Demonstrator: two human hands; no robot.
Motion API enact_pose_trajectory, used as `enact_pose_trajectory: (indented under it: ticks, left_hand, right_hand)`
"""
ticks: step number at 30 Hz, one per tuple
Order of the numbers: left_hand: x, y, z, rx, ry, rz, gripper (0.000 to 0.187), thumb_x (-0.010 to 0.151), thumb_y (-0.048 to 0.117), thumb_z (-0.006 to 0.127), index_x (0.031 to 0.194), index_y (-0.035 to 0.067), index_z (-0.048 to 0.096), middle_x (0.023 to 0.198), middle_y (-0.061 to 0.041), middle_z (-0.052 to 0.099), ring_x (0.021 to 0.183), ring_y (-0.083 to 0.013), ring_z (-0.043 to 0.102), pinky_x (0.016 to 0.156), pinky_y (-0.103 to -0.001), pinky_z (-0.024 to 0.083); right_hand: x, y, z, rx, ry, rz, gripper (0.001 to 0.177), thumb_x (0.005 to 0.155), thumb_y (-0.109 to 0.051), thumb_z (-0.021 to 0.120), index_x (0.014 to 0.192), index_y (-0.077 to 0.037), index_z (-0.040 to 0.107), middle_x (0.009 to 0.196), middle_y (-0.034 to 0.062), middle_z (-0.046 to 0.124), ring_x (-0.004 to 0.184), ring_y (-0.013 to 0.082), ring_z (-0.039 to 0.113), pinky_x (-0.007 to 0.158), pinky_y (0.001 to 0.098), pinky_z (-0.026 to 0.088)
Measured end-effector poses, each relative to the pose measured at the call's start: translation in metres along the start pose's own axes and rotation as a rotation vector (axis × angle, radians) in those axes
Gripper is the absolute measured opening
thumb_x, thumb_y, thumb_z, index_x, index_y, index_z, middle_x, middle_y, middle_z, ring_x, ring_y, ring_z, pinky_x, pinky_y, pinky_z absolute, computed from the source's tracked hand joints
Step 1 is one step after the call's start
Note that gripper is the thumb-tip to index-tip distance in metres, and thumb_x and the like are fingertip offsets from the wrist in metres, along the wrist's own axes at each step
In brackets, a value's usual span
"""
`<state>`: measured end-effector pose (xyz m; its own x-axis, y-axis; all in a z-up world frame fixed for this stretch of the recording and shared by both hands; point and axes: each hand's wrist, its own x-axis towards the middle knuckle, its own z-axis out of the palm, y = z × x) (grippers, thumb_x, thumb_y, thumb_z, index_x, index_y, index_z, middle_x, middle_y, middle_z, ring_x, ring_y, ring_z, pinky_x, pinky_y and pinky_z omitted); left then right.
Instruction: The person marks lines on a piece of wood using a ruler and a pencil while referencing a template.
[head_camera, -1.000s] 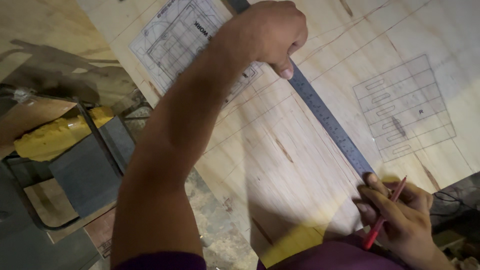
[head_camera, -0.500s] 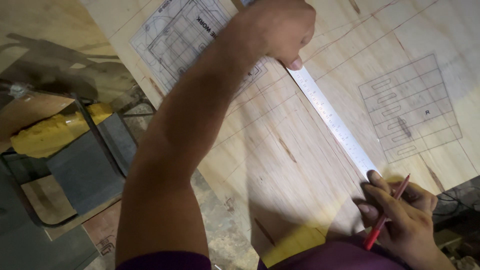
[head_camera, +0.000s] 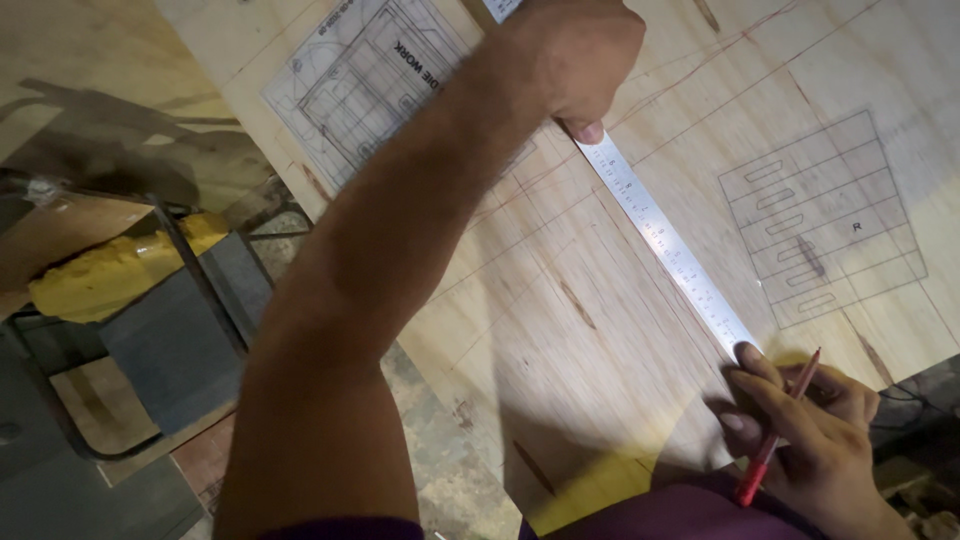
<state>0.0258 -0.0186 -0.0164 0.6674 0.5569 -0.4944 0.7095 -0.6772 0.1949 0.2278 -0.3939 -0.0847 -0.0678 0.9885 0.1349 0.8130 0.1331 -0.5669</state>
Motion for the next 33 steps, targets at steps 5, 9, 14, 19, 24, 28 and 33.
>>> enact_pose_trajectory:
  ticks: [5, 9, 14, 19, 24, 28, 33]
  left_hand:
    - [0.003, 0.001, -0.001, -0.034, -0.019, 0.010, 0.037, 0.075, 0.028, 0.091, 0.096, 0.002, 0.075, 0.096, -0.013, 0.075, 0.089, -0.0293, 0.074, 0.080, -0.044, 0.057]
    - [0.004, 0.005, -0.003, -0.022, -0.047, -0.009, 0.037, 0.078, 0.032, 0.088, 0.099, 0.005, 0.075, 0.096, -0.014, 0.075, 0.088, -0.0310, 0.074, 0.079, -0.047, 0.057]
    - [0.004, 0.009, -0.001, 0.058, -0.097, -0.100, 0.038, 0.082, 0.037, 0.084, 0.104, 0.008, 0.075, 0.096, -0.014, 0.075, 0.086, -0.0330, 0.073, 0.079, -0.050, 0.058]
    - [-0.001, 0.014, -0.002, 0.111, -0.135, -0.160, 0.039, 0.086, 0.042, 0.081, 0.108, 0.011, 0.075, 0.095, -0.015, 0.075, 0.085, -0.0350, 0.073, 0.078, -0.053, 0.058]
    - [-0.009, 0.016, -0.007, 0.147, -0.155, -0.211, 0.041, 0.090, 0.048, 0.077, 0.112, 0.014, 0.075, 0.095, -0.015, 0.075, 0.083, -0.0371, 0.073, 0.077, -0.057, 0.058]
    - [-0.013, 0.019, -0.007, 0.165, -0.162, -0.242, 0.042, 0.091, 0.049, 0.075, 0.113, 0.013, 0.075, 0.093, -0.017, 0.075, 0.081, -0.0372, 0.073, 0.077, -0.057, 0.059]
    - [-0.013, 0.021, -0.007, 0.158, -0.174, -0.268, 0.041, 0.089, 0.046, 0.077, 0.110, 0.011, 0.075, 0.093, -0.017, 0.075, 0.082, -0.0364, 0.073, 0.078, -0.055, 0.059]
  right_hand:
    - [-0.009, -0.003, -0.011, 0.222, 0.043, 0.173, 0.043, 0.089, -0.026, 0.068, 0.125, -0.002, 0.066, 0.133, 0.0159, 0.067, 0.113, 0.0267, 0.061, 0.099, 0.0336, 0.049]
    - [-0.030, 0.003, -0.035, 0.540, 0.070, 0.308, 0.051, 0.104, -0.030, 0.052, 0.143, 0.002, 0.047, 0.125, 0.0181, 0.066, 0.112, 0.0233, 0.067, 0.107, 0.0380, 0.049]
    - [-0.055, 0.009, -0.043, 0.641, 0.135, 0.561, 0.039, 0.111, -0.020, 0.046, 0.137, 0.003, 0.063, 0.112, 0.0173, 0.068, 0.103, 0.0245, 0.069, 0.096, 0.0398, 0.059]
    - [-0.030, 0.008, -0.031, 0.432, 0.080, 0.468, 0.025, 0.089, -0.008, 0.077, 0.110, 0.004, 0.070, 0.101, 0.0129, 0.075, 0.087, 0.0181, 0.073, 0.076, 0.0285, 0.059]
    - [0.002, -0.002, -0.037, 0.365, 0.007, 0.382, 0.023, 0.087, -0.002, 0.074, 0.110, 0.005, 0.071, 0.103, 0.0126, 0.076, 0.093, 0.0153, 0.076, 0.084, 0.0266, 0.062]
    - [0.012, -0.012, -0.039, 0.358, -0.008, 0.348, 0.020, 0.092, -0.004, 0.072, 0.111, 0.003, 0.068, 0.108, 0.0113, 0.077, 0.095, 0.0158, 0.078, 0.087, 0.0278, 0.063]
    - [0.020, -0.019, -0.047, 0.145, -0.096, 0.318, 0.022, 0.088, -0.009, 0.073, 0.107, 0.001, 0.073, 0.101, 0.0130, 0.078, 0.088, 0.0193, 0.077, 0.080, 0.0291, 0.062]
